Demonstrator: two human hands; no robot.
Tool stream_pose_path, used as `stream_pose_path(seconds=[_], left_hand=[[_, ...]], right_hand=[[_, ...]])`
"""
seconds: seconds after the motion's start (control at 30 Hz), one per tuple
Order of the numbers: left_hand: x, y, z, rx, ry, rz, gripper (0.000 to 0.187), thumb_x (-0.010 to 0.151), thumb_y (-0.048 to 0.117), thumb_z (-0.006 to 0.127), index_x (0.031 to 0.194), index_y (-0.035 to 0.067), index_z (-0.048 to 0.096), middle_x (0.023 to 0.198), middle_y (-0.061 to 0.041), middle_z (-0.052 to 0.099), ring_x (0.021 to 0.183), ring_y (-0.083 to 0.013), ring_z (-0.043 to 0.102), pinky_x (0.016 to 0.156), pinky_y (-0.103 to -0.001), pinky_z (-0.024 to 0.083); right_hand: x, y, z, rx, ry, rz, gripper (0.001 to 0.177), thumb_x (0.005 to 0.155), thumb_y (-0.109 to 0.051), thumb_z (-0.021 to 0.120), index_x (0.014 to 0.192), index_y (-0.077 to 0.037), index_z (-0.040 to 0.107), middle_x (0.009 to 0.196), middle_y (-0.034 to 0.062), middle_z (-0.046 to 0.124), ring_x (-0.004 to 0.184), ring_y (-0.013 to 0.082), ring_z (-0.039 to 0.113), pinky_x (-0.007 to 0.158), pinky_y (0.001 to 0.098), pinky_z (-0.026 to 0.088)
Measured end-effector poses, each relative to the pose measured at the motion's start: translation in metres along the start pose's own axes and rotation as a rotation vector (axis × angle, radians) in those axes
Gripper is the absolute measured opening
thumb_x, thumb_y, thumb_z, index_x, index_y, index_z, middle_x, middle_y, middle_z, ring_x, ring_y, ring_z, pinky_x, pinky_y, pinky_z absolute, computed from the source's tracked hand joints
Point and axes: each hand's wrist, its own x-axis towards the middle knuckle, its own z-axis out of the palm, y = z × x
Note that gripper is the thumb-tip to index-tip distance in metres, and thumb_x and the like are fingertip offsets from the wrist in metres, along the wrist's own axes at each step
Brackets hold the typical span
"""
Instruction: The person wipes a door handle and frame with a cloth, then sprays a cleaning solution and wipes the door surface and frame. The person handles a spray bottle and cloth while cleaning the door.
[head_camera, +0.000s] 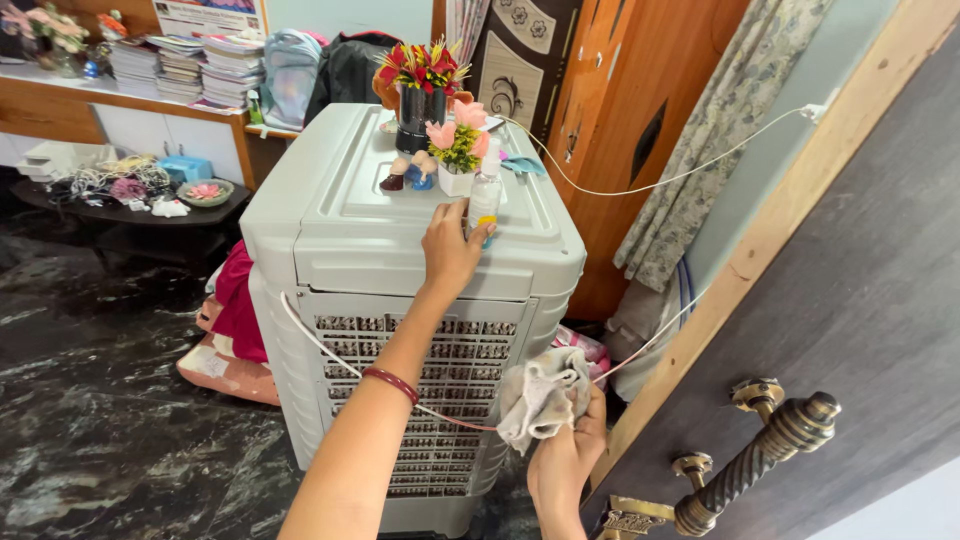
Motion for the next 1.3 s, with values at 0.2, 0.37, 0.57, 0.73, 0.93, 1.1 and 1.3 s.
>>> stream_pose_path(seconds=[0.2, 0.37, 0.57, 0.73, 0.93, 1.1, 1.3], left_hand=[[-0.006, -0.003, 0.008, 0.018, 0.014, 0.051, 0.06, 0.08, 0.019, 0.084, 0.131, 0.002, 0.057, 0.114, -0.018, 0.064, 0.1, -0.0374, 0.064, 0.084, -0.048, 0.051], [-0.023, 0.008, 0.001, -0.069, 0.083, 0.12, 0.079, 0.073, 0.014, 0.086, 0.138, -0.006, 0.045, 0.121, -0.023, 0.058, 0.11, -0.0415, 0.059, 0.092, -0.048, 0.048], [-0.068, 0.052, -0.022, -0.275, 0.363, 0.185, 0.067, 0.089, 0.009, 0.082, 0.143, -0.006, 0.044, 0.144, -0.024, 0.048, 0.134, -0.04, 0.05, 0.113, -0.045, 0.044], [-0.174, 0.108, -0.064, -0.859, 0.175, 0.312, 0.036, 0.098, 0.001, 0.054, 0.133, -0.001, 0.052, 0.144, -0.018, 0.054, 0.139, -0.0318, 0.052, 0.121, -0.044, 0.04], [-0.268, 0.183, -0.061, -0.482, 0.122, 0.759, 0.021, 0.088, 0.01, 0.078, 0.108, 0.012, 0.07, 0.122, -0.009, 0.068, 0.122, -0.0302, 0.067, 0.102, -0.045, 0.062], [-0.289, 0.235, -0.039, -0.692, -0.096, 0.768, 0.034, 0.079, 0.016, 0.08, 0.107, 0.001, 0.068, 0.107, -0.014, 0.072, 0.1, -0.0317, 0.075, 0.083, -0.042, 0.065], [-0.36, 0.285, 0.027, -0.803, -0.336, 0.478, 0.022, 0.09, 0.009, 0.083, 0.107, 0.003, 0.072, 0.086, -0.004, 0.073, 0.077, -0.0126, 0.073, 0.064, -0.032, 0.058]], right_hand=[[-0.009, -0.014, 0.009, 0.149, 0.021, 0.152, 0.025, 0.103, -0.008, 0.052, 0.125, 0.002, 0.054, 0.113, 0.0059, 0.066, 0.097, 0.0122, 0.066, 0.083, 0.028, 0.055], [-0.024, -0.018, 0.002, 0.216, -0.066, 0.165, 0.024, 0.105, -0.006, 0.052, 0.127, 0.005, 0.054, 0.114, 0.0087, 0.066, 0.099, 0.0143, 0.066, 0.083, 0.0299, 0.055], [-0.048, -0.007, -0.021, 0.106, 0.001, 0.208, 0.038, 0.098, -0.005, 0.052, 0.134, 0.004, 0.053, 0.119, 0.0141, 0.068, 0.103, 0.0199, 0.069, 0.088, 0.0336, 0.056], [-0.065, -0.021, -0.066, -0.309, -0.053, -0.263, 0.035, 0.105, -0.01, 0.056, 0.133, 0.009, 0.058, 0.121, 0.0241, 0.07, 0.111, 0.0283, 0.068, 0.101, 0.0354, 0.05], [-0.058, -0.091, -0.123, -0.404, -0.079, -0.585, 0.03, 0.102, -0.022, 0.068, 0.115, 0.0, 0.054, 0.115, 0.0269, 0.071, 0.111, 0.0399, 0.072, 0.099, 0.0534, 0.061], [-0.043, -0.166, -0.208, -0.588, -0.202, -0.759, 0.029, 0.105, -0.028, 0.067, 0.112, -0.002, 0.056, 0.12, 0.0252, 0.066, 0.124, 0.0384, 0.066, 0.114, 0.0538, 0.052], [-0.052, -0.255, -0.331, -0.468, -0.075, -0.301, 0.038, 0.094, -0.023, 0.077, 0.109, 0.004, 0.055, 0.103, 0.0244, 0.069, 0.093, 0.0265, 0.066, 0.087, 0.04, 0.052]])
